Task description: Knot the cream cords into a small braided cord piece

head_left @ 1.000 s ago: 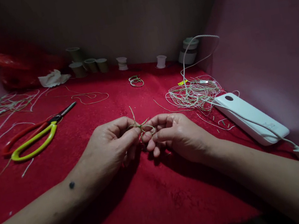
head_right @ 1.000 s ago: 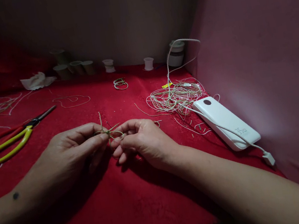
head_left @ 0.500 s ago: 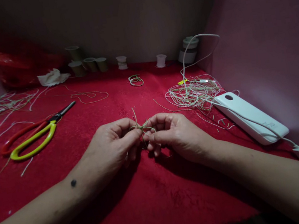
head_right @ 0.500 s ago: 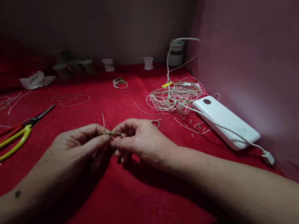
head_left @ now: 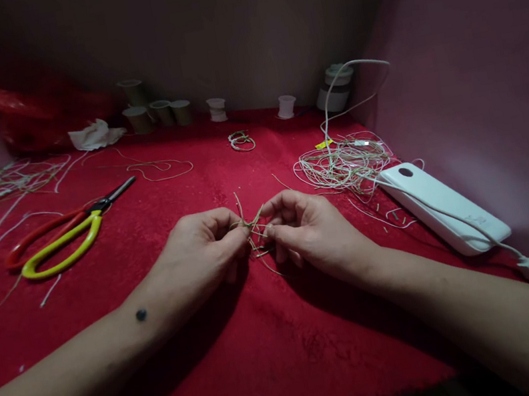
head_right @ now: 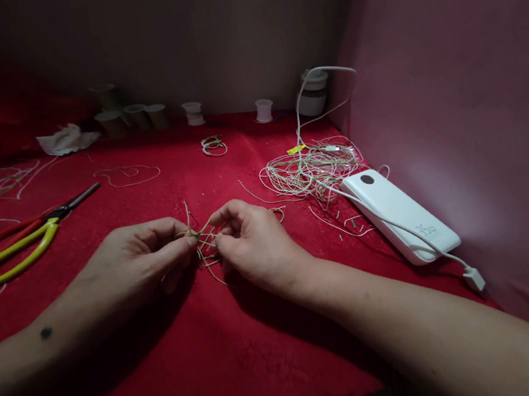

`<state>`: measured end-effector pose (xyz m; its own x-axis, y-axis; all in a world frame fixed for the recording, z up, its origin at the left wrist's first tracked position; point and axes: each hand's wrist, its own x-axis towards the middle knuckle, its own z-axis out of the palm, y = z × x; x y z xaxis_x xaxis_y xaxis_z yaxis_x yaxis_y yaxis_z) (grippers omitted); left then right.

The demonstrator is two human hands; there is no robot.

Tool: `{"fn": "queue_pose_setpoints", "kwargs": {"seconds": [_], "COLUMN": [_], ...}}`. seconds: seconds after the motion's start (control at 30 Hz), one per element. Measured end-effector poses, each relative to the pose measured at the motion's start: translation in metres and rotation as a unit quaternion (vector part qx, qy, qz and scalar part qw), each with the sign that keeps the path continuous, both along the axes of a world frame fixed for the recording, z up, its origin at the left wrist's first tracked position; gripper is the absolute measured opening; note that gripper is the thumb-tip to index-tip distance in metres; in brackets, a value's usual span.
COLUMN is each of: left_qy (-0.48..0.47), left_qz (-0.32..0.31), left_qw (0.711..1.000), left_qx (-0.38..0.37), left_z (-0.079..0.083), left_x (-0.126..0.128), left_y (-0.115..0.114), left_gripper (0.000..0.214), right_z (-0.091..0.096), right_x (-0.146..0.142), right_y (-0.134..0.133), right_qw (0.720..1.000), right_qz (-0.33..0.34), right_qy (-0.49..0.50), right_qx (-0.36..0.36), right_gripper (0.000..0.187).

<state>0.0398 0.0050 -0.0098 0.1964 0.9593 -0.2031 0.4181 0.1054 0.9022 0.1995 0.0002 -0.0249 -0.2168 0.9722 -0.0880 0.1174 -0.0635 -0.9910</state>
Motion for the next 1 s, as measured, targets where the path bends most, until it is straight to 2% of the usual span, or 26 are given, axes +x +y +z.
{"fn": "queue_pose_setpoints", "kwargs": {"seconds": [0.23, 0.5, 0.67, 1.0], "left_qy": [-0.01, 0.004, -0.02, 0.043], "left_qz": [-0.019, -0.02, -0.022, -0.057], "left_qw": [0.999, 0.999, 0.999, 0.996], "left_qx": [0.024, 0.035, 0.022, 0.054], "left_z": [-0.0047, -0.0049, -0.005, -0.0094], "left_x": [-0.0005, -0.0012, -0.0041, -0.0065], "left_y": [0.004, 0.0044, 0.0045, 0.004], "left_gripper": [0.021, 0.02, 0.017, 0.016], "right_z": [-0.0067, -0.0112, -0.0093, -0.0078], "right_x": [0.0019, 0.0025, 0.0023, 0.0016], "right_y": [0.0031, 0.0063, 0.0028, -0.0007], "right_qw": [0.993, 0.987, 0.986, 0.979], "right_qz": [-0.012, 0.001, -0.001, 0.01], "right_qy": [-0.078, -0.098, -0.097, -0.147], "right_qx": [0.086, 0.128, 0.138, 0.144], "right_gripper": [0.012, 0.017, 0.02, 0.022]}}
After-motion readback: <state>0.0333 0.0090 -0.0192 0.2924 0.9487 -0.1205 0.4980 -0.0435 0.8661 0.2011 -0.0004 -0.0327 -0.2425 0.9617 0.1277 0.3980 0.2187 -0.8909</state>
